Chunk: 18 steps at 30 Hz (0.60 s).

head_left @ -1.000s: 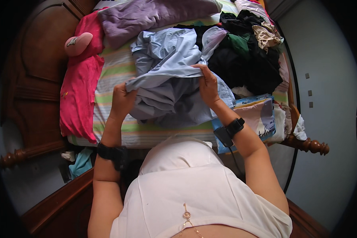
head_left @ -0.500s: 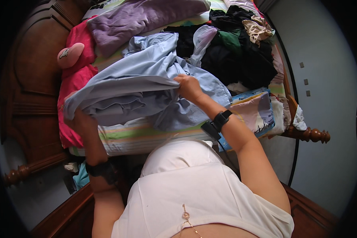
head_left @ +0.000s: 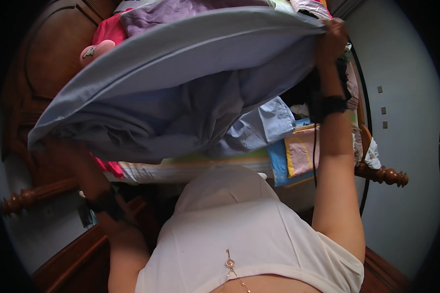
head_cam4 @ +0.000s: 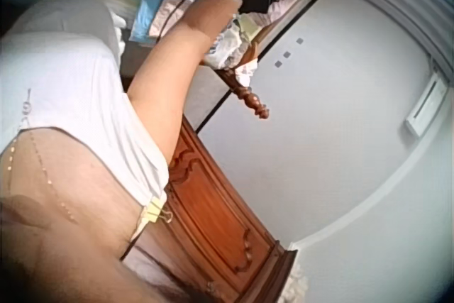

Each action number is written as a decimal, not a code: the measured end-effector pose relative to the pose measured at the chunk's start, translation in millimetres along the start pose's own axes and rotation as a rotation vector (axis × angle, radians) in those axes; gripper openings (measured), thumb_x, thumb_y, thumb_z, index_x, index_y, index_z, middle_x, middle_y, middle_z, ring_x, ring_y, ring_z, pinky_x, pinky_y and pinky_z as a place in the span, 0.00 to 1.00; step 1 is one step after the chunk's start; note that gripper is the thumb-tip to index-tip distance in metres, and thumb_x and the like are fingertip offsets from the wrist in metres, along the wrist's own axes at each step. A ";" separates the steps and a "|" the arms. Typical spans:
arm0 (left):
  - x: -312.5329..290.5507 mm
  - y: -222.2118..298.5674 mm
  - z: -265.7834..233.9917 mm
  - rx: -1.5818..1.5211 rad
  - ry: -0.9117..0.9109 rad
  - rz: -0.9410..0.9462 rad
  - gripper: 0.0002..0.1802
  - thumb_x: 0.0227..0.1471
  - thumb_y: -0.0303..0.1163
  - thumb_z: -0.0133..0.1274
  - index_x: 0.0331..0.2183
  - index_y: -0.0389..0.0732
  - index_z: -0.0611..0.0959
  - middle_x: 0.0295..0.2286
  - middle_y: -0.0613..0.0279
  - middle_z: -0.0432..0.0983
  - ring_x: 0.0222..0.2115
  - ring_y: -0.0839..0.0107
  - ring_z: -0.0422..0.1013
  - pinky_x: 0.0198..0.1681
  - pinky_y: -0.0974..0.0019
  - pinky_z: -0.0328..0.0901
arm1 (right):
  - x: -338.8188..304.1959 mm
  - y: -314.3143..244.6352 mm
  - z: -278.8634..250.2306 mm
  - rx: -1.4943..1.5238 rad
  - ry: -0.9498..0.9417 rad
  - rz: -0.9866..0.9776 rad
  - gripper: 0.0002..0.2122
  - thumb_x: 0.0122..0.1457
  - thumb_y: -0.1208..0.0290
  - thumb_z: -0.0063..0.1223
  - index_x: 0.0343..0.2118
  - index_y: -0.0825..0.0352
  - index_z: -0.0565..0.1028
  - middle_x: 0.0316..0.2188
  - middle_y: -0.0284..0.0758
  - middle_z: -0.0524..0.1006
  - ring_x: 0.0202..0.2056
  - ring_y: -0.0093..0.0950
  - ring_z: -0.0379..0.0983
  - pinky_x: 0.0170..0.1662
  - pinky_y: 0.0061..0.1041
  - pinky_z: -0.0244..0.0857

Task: Folding various pieces of laundry on top of a bed.

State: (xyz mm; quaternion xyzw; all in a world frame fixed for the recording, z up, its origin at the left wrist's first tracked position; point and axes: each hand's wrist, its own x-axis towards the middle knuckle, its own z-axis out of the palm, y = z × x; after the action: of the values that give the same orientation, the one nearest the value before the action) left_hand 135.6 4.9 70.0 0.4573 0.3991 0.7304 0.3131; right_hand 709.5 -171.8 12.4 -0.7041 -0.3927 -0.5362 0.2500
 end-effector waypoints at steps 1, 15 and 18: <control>12.6 -12.8 1.4 0.001 -0.005 0.020 0.15 0.55 0.40 0.44 0.39 0.40 0.72 0.38 0.58 0.68 0.41 0.65 0.66 0.45 0.59 0.63 | 29.4 18.6 -10.2 -0.055 0.155 -0.070 0.03 0.50 0.72 0.53 0.28 0.55 0.77 0.31 0.32 0.74 0.33 0.33 0.73 0.35 0.32 0.67; 126.1 -157.3 -75.4 -0.038 0.051 0.018 0.06 0.51 0.34 0.49 0.30 0.44 0.71 0.30 0.67 0.67 0.32 0.72 0.65 0.36 0.65 0.65 | -37.1 111.5 -28.5 -0.242 -0.349 0.185 0.07 0.54 0.66 0.44 0.32 0.51 0.76 0.34 0.27 0.77 0.37 0.30 0.73 0.51 0.40 0.56; 132.6 -188.1 -128.8 -0.079 0.098 -0.192 0.08 0.51 0.37 0.49 0.31 0.44 0.74 0.31 0.66 0.68 0.33 0.72 0.66 0.37 0.67 0.64 | -87.0 107.2 -26.3 -0.255 -0.543 0.293 0.07 0.54 0.67 0.44 0.31 0.51 0.76 0.30 0.31 0.78 0.34 0.33 0.74 0.40 0.34 0.62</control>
State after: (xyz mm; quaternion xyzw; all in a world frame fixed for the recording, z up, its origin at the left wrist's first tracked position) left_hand -16.4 167.0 -71.9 0.3681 0.4268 0.7338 0.3794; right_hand 772.6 -277.7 -55.1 -0.8959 -0.2690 -0.3322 0.1207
